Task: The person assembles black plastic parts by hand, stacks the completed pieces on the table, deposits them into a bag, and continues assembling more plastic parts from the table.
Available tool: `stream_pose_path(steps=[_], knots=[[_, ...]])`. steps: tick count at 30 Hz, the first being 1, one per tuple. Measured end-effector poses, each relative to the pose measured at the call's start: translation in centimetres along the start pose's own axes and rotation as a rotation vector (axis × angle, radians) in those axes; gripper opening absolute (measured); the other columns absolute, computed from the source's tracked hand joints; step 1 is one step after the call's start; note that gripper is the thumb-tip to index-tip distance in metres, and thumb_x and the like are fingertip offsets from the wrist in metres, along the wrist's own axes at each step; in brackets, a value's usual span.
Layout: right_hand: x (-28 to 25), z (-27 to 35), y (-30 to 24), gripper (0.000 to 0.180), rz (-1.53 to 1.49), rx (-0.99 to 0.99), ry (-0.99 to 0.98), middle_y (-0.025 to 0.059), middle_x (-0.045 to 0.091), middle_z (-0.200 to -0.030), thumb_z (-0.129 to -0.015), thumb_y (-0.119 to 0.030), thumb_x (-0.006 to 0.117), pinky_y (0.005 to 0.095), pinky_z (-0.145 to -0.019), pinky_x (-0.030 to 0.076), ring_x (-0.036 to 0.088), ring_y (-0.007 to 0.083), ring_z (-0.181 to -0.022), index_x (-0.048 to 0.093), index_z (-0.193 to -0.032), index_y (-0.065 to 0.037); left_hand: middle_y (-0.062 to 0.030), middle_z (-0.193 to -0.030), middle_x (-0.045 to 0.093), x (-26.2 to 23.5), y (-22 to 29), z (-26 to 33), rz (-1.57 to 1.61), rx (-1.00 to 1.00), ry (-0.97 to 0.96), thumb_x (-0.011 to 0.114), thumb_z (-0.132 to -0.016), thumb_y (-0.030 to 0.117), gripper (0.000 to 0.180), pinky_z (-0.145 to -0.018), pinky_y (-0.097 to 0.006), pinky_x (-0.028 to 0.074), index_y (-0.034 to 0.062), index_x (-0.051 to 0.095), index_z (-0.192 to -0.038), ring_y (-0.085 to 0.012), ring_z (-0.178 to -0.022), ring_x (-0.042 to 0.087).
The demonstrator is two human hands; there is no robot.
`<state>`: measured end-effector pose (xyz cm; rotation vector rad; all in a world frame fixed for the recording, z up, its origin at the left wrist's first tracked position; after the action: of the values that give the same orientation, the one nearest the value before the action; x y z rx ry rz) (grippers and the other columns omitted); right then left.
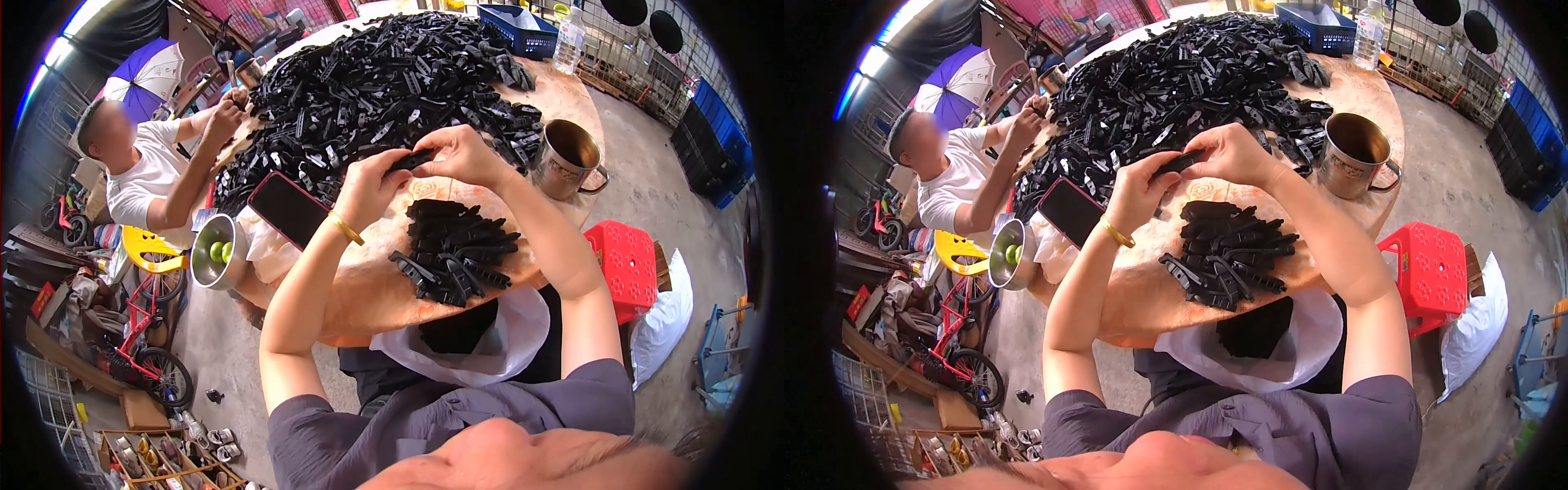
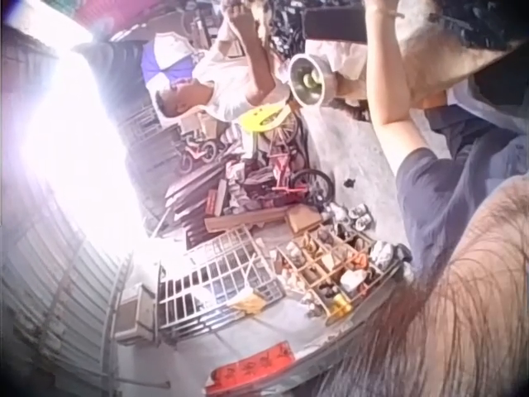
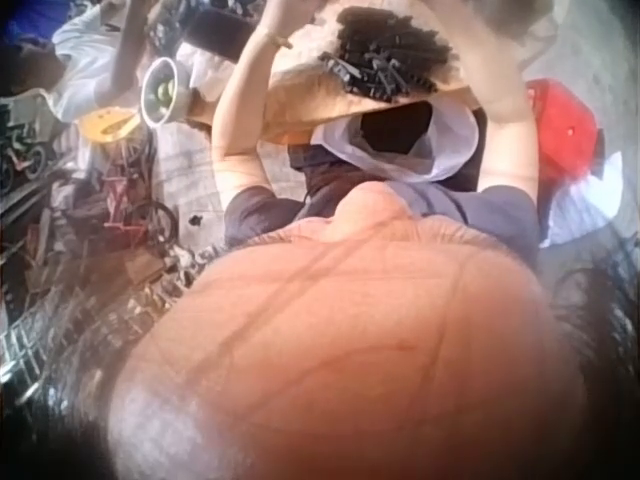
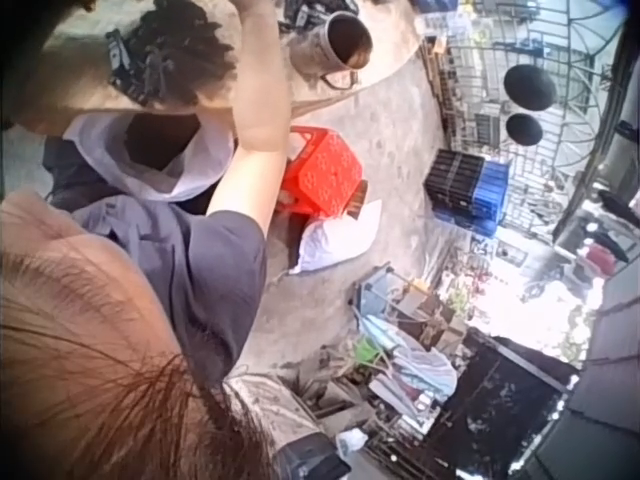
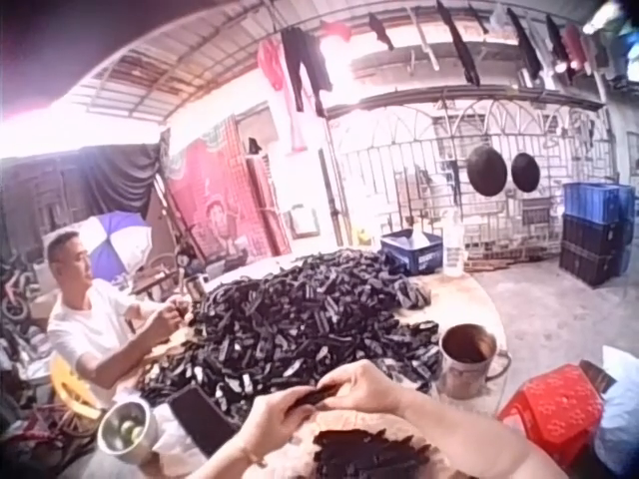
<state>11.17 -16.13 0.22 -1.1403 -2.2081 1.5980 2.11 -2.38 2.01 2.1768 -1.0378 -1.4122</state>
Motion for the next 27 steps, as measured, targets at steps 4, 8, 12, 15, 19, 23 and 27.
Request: stream_pose_path(steps=[4, 8, 12, 15, 19, 23, 27], knots=[[-1.1, 0.4, 0.4, 0.023, 0.187, 0.159, -0.222, 0.0064, 0.065, -0.081, -0.073, -0.01, 0.07, 0.0233, -0.067, 0.048, 0.058, 0.0087, -0.072, 0.064, -0.091, 0.002, -0.0176, -0.09, 0.063, 1.5, -0.4, 0.3, 0.073, -0.112, -0.232, 0.064, -0.078, 0.01, 0.036, -0.07, -0.029, 0.047, -0.0014, 0.054, -0.111, -0.018, -0.078, 0.061], [-0.9, 2.0, -0.2, 0.041, 0.16, 0.261, -0.426, 0.0082, 0.064, -0.093, -0.086, -0.035, 0.055, 0.0249, -0.074, 0.045, 0.057, 0.0114, -0.084, 0.058, -0.107, 0.0, -0.0151, -0.111, 0.057, 3.4, -0.3, 1.6, 0.415, -0.149, -0.362, 0.054, -0.088, 0.023, 0.04, -0.089, -0.028, 0.04, 0.0004, 0.048, -0.12, -0.018, -0.102, 0.053], [0.6, 5.2, -2.1, 0.058, 0.275, 0.108, -0.259, 0.0156, 0.055, -0.113, -0.086, -0.051, 0.047, 0.0339, -0.089, 0.04, 0.052, 0.0261, -0.103, 0.051, -0.116, -0.001, -0.0147, -0.115, 0.053, 4.9, 0.1, 2.3, 0.487, -0.121, -0.315, 0.044, -0.092, 0.028, 0.038, -0.095, -0.03, 0.036, -0.0002, 0.049, -0.118, -0.0201, -0.109, 0.048], [0.5, 9.0, -2.6, 0.063, 0.272, 0.083, -0.138, 0.0176, 0.052, -0.119, -0.084, -0.051, 0.048, 0.0341, -0.094, 0.038, 0.049, 0.0284, -0.111, 0.045, -0.122, -0.001, -0.0162, -0.114, 0.051, 5.6, 3.3, 2.8, 0.503, -0.072, -0.348, 0.04, -0.094, 0.028, 0.038, -0.093, -0.032, 0.036, -0.0022, 0.051, -0.114, -0.0257, -0.109, 0.048], [0.9, 11.7, -4.4, 0.066, 0.364, -0.001, -0.001, 0.0186, 0.05, -0.121, -0.081, -0.051, 0.053, 0.0357, -0.095, 0.037, 0.049, 0.0302, -0.112, 0.045, -0.123, -0.002, -0.0182, -0.113, 0.05, 6.5, 4.7, 3.8, 0.437, 0.151, -0.325, 0.043, -0.092, 0.028, 0.039, -0.092, -0.034, 0.037, -0.003, 0.049, -0.115, -0.03, -0.107, 0.048], [1.1, 13.5, -6.0, 0.066, 0.434, -0.044, 0.058, 0.0181, 0.051, -0.119, -0.078, -0.05, 0.057, 0.0361, -0.092, 0.04, 0.05, 0.0316, -0.109, 0.045, -0.122, -0.002, -0.0191, -0.117, 0.046, 6.8, 5.8, 4.7, 0.364, 0.287, -0.407, 0.038, -0.092, 0.034, 0.047, -0.096, -0.036, 0.033, -0.0049, 0.045, -0.117, -0.0324, -0.111, 0.045], [1.9, 15.6, -6.7, 0.065, 0.527, -0.075, 0.092, 0.0175, 0.053, -0.115, -0.078, -0.049, 0.059, 0.0386, -0.088, 0.043, 0.053, 0.0335, -0.104, 0.046, -0.121, -0.001, -0.0207, -0.115, 0.047, 6.6, 6.9, 5.4, 0.478, 0.302, -0.526, 0.041, -0.09, 0.039, 0.052, -0.093, -0.038, 0.037, -0.0053, 0.045, -0.116, -0.0344, -0.109, 0.047]])
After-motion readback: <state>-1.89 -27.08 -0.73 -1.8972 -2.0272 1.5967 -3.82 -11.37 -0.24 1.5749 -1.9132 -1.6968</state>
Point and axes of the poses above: each hand's wrist, its own z-axis away from the middle knuckle, its own x-axis out of the palm, y = z × x, the point moved 4 cm from there along -z, towards the middle knuckle
